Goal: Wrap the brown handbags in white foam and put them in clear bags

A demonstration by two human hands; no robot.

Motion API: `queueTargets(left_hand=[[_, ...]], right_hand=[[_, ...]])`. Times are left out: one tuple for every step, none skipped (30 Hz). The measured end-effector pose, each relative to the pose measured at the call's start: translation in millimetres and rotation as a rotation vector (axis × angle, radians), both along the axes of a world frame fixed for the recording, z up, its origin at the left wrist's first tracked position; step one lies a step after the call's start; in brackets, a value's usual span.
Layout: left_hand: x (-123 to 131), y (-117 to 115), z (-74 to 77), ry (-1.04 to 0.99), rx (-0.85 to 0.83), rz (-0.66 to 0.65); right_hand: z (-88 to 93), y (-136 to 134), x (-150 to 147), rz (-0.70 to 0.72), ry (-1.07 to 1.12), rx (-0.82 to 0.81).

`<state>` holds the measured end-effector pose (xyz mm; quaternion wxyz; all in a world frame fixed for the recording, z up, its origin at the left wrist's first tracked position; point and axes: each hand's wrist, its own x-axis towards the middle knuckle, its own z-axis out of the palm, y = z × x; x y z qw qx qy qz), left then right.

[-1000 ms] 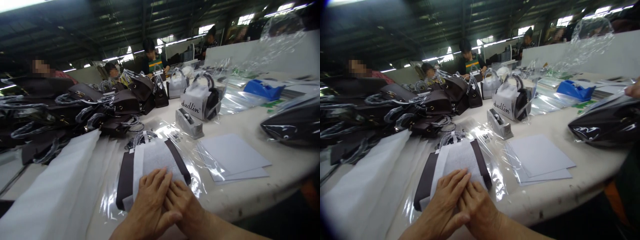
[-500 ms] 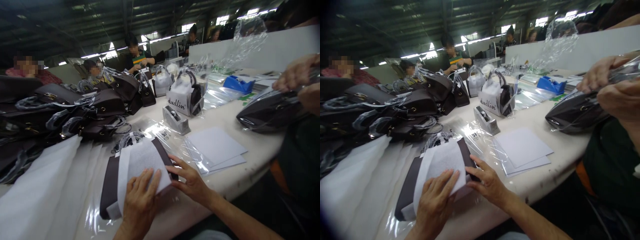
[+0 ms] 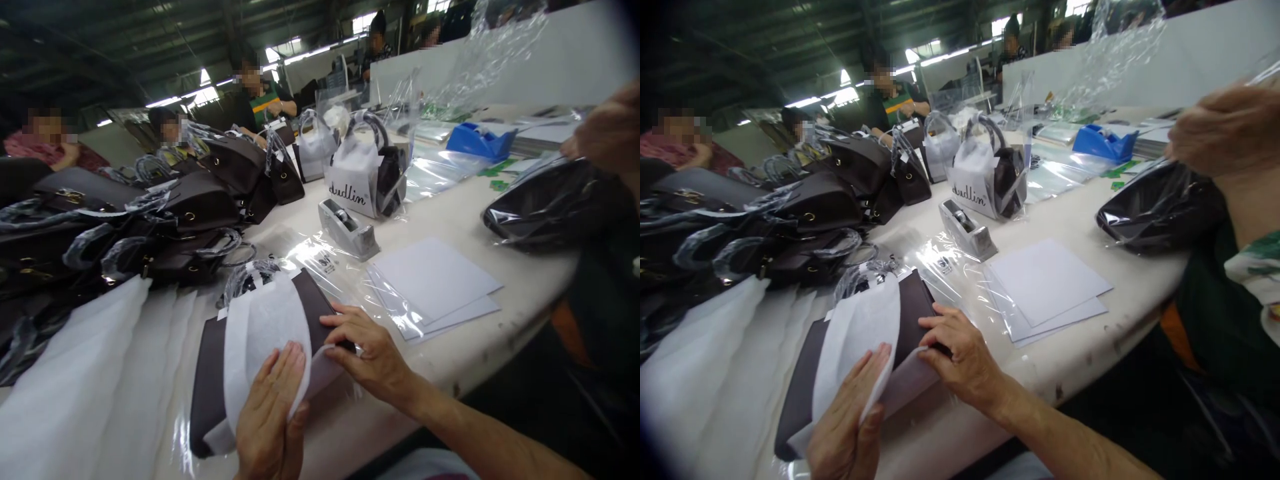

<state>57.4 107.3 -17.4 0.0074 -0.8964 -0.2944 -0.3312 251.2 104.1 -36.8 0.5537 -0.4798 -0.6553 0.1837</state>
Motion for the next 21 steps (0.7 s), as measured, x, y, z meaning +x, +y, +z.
queueTargets(left_hand=[[0.4,1.2,-0.7,0.042,0.036,-0.041],[1.1,2.8,-1.6,0.087,0.081,-0.085],[2.2,4.6,-2.7,0.128,0.126,-0.12],[3.4,6.4,-4.0,0.164,0.167,-0.143],[4.7,7.9,-5.4,0.19,0.204,-0.153],[5.8,9.1,-7.1,0.215,0.231,-0.15],[6.7,9.9,-9.1,0.24,0.254,-0.144],[7.3,10.2,-11.2,0.267,0.274,-0.136],[7.6,10.3,-13.3,0.294,0.288,-0.121],[7.7,10.2,-15.5,0.322,0.295,-0.104],[7.8,10.1,-17.5,0.343,0.299,-0.084],[7.9,10.0,-19.4,0.355,0.299,-0.065],[8.2,10.2,-21.0,0.354,0.3,-0.048],[8.6,10.4,-22.5,0.346,0.3,-0.034],[9.2,10.7,-23.8,0.334,0.301,-0.028],[9.9,10.9,-25.0,0.323,0.309,-0.035],[10.6,10.9,-26.1,0.315,0.314,-0.04],[11.4,10.6,-27.1,0.309,0.309,-0.039],[12.2,10.0,-28.1,0.298,0.301,-0.032],[12.9,9.3,-29.0,0.284,0.289,-0.019],[13.5,8.4,-29.6,0.264,0.277,-0.002]], right_hand=[[-0.5,0.1,-0.8,-0.007,0.015,0.0],[-1.1,0.2,-1.3,-0.007,0.031,-0.001],[-1.8,0.5,-1.6,-0.004,0.051,-0.011],[-2.6,0.9,-1.6,-0.001,0.077,-0.036],[-3.6,1.5,-1.3,0.001,0.105,-0.074],[-4.7,2.1,-0.9,-0.003,0.139,-0.126],[-5.9,2.8,-0.3,-0.007,0.176,-0.189],[-7.1,3.7,0.1,-0.011,0.215,-0.253],[-8.3,4.6,0.5,-0.008,0.256,-0.31],[-9.3,5.6,0.8,0.004,0.302,-0.362],[-10.3,6.5,0.8,0.022,0.354,-0.406],[-11.0,7.5,0.7,0.045,0.409,-0.448],[-11.4,8.3,0.5,0.072,0.461,-0.489],[-11.7,8.9,0.2,0.096,0.509,-0.531],[-11.7,9.4,0.0,0.117,0.55,-0.571],[-11.6,9.7,-0.1,0.136,0.582,-0.604],[-11.2,10.0,0.0,0.153,0.606,-0.626],[-10.6,10.4,0.2,0.165,0.625,-0.637],[-9.6,10.8,0.6,0.168,0.638,-0.639],[-8.3,11.5,1.0,0.166,0.643,-0.642],[-6.6,12.4,1.6,0.162,0.642,-0.646]])
